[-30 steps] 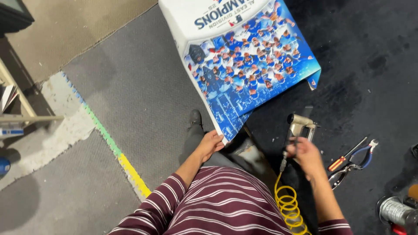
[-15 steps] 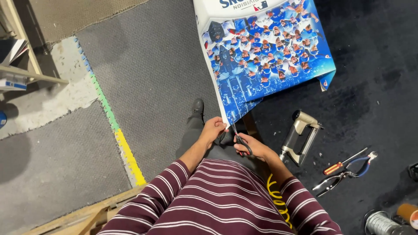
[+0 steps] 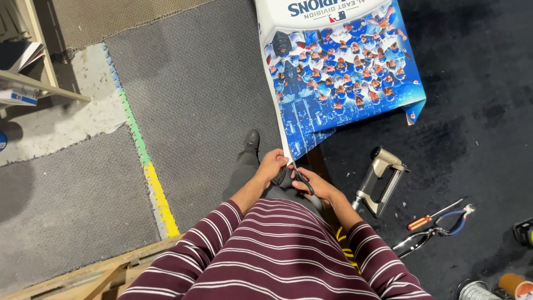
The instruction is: Attaching a poster to a wooden stretcher frame using a staple gun and trimming the excess edges with scissors.
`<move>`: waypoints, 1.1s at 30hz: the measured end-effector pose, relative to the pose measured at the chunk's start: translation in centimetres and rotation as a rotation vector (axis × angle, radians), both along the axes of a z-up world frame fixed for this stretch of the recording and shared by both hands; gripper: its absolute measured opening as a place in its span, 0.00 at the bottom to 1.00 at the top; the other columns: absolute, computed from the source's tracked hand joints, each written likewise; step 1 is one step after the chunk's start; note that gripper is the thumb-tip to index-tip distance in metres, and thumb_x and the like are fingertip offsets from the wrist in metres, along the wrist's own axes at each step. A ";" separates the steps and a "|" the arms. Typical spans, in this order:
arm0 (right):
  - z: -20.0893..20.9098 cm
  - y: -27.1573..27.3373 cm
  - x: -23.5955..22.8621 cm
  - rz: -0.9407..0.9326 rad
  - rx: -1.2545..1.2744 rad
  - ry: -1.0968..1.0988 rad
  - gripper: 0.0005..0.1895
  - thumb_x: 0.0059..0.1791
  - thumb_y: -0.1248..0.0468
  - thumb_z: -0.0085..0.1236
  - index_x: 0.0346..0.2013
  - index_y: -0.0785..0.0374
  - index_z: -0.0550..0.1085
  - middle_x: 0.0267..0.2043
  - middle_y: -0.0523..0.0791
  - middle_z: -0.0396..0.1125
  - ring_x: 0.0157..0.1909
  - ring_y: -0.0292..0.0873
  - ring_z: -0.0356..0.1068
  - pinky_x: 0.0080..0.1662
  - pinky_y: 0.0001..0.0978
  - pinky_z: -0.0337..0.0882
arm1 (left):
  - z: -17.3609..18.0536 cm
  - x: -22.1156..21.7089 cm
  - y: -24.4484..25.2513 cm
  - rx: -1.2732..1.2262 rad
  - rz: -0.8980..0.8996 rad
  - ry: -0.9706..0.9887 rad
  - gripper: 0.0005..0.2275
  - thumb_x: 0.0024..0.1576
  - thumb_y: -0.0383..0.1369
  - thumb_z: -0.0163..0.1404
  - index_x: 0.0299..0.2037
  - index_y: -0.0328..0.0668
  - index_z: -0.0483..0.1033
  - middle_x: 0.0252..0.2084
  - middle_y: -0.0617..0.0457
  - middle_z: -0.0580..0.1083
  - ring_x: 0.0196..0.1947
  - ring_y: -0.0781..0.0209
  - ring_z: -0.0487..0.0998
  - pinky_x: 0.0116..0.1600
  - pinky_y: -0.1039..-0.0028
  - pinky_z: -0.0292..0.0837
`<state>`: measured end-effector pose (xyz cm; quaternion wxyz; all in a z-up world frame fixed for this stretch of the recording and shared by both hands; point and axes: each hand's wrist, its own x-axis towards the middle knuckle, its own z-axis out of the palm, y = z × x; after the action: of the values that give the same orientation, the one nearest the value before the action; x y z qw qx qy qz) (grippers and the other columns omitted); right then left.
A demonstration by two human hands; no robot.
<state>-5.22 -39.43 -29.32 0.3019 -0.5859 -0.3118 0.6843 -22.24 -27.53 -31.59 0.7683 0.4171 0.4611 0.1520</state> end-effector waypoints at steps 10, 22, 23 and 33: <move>0.2 0.1 0.3 0.034 0.023 -0.052 0.21 0.46 0.52 0.70 0.47 0.59 0.75 0.32 0.46 0.67 0.37 0.40 0.67 0.39 0.33 0.72 | -4.7 0.7 -0.5 0.046 0.042 -0.005 0.04 0.57 0.26 0.52 0.40 0.37 0.76 0.27 0.56 0.73 0.28 0.67 0.77 0.35 0.84 0.71; 0.7 -0.4 -0.8 -0.041 0.003 -0.036 0.13 0.47 0.57 0.69 0.36 0.63 0.76 0.19 0.46 0.65 0.24 0.38 0.69 0.27 0.26 0.72 | -2.1 1.0 -0.5 0.048 0.059 0.017 0.03 0.56 0.26 0.53 0.39 0.38 0.76 0.26 0.54 0.75 0.26 0.67 0.79 0.33 0.85 0.71; 1.4 -0.4 -1.4 -0.093 -0.003 -0.062 0.12 0.47 0.59 0.69 0.34 0.64 0.76 0.18 0.47 0.65 0.22 0.38 0.70 0.25 0.26 0.72 | -2.6 1.0 -0.5 0.045 0.062 0.010 0.03 0.56 0.26 0.52 0.39 0.38 0.76 0.26 0.55 0.75 0.27 0.67 0.80 0.33 0.85 0.71; 4.9 -0.1 -3.5 -0.110 -0.069 -0.361 0.16 0.42 0.53 0.75 0.24 0.59 0.77 0.12 0.42 0.63 0.17 0.36 0.72 0.26 0.23 0.68 | -2.7 0.6 -0.5 0.026 0.068 0.013 0.05 0.57 0.26 0.52 0.41 0.38 0.76 0.30 0.50 0.78 0.30 0.64 0.82 0.35 0.85 0.68</move>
<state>-8.68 -39.56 -24.45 0.2580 -0.7253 -0.3047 0.5609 -21.65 -28.05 -34.26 0.7540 0.4121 0.4781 0.1815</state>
